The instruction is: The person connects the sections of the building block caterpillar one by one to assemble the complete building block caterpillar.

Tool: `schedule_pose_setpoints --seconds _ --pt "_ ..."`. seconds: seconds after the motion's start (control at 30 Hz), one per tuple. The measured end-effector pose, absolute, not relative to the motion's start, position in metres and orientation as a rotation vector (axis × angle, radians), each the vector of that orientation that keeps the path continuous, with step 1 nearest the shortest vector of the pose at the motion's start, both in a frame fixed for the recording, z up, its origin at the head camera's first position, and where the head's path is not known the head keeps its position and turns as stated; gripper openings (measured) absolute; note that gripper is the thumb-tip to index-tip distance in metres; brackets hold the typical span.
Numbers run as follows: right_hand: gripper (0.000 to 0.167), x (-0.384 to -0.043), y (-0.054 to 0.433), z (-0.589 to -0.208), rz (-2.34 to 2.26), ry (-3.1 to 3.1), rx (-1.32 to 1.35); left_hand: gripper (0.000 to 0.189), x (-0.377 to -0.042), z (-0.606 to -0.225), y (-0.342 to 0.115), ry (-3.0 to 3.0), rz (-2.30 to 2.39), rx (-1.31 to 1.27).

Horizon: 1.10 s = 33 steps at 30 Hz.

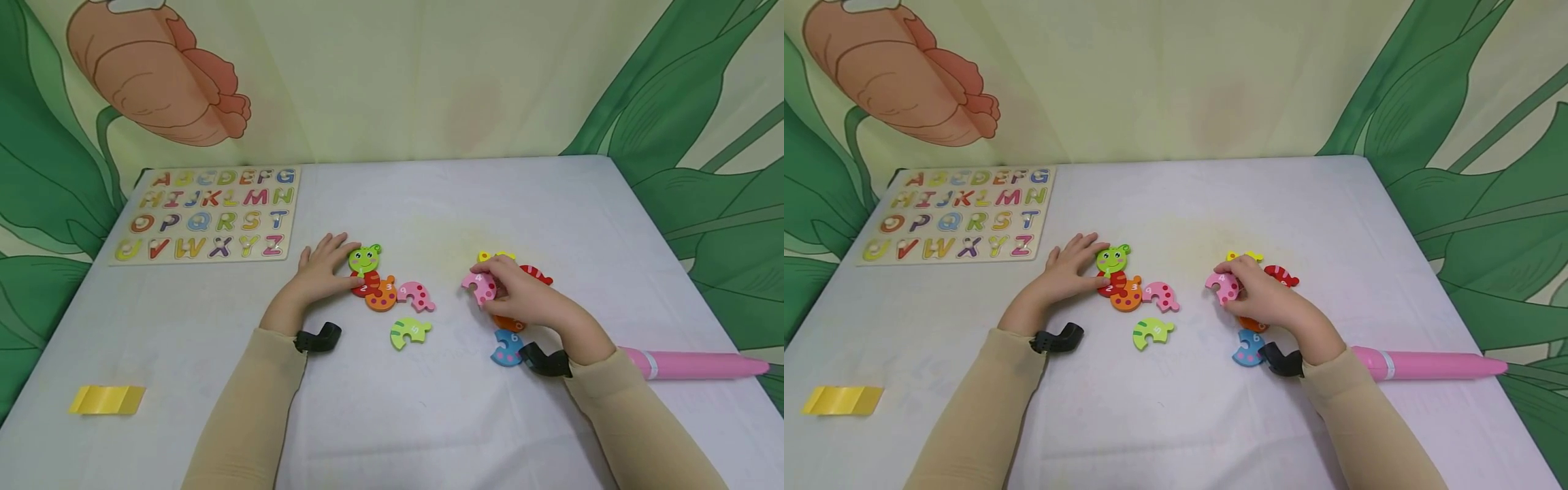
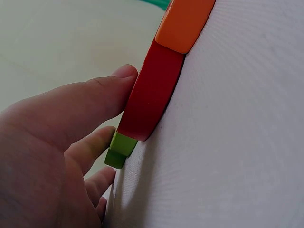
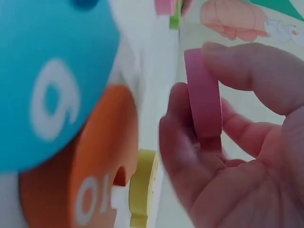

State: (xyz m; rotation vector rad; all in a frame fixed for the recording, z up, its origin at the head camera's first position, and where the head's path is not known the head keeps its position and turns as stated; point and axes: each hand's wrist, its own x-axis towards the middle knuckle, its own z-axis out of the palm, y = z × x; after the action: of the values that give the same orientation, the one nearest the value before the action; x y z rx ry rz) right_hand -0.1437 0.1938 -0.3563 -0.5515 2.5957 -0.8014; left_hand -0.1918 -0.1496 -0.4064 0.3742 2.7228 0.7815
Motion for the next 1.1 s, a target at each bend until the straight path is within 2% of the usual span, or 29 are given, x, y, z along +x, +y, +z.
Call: schedule_pose_setpoints --seconds 0.33,0.8,1.1 --pt "0.05 -0.154 0.172 -0.348 -1.04 2.449 -0.468 0.068 -0.191 -0.405 -0.152 2.726 0.784 0.374" --pt "0.058 -0.183 0.112 -0.355 -1.041 2.391 -0.437 0.069 -0.191 -0.405 -0.152 2.721 0.788 0.363" --pt "0.056 -0.192 0.101 -0.359 -0.932 2.372 -0.423 0.067 -0.192 -0.406 -0.15 2.721 0.785 0.357"
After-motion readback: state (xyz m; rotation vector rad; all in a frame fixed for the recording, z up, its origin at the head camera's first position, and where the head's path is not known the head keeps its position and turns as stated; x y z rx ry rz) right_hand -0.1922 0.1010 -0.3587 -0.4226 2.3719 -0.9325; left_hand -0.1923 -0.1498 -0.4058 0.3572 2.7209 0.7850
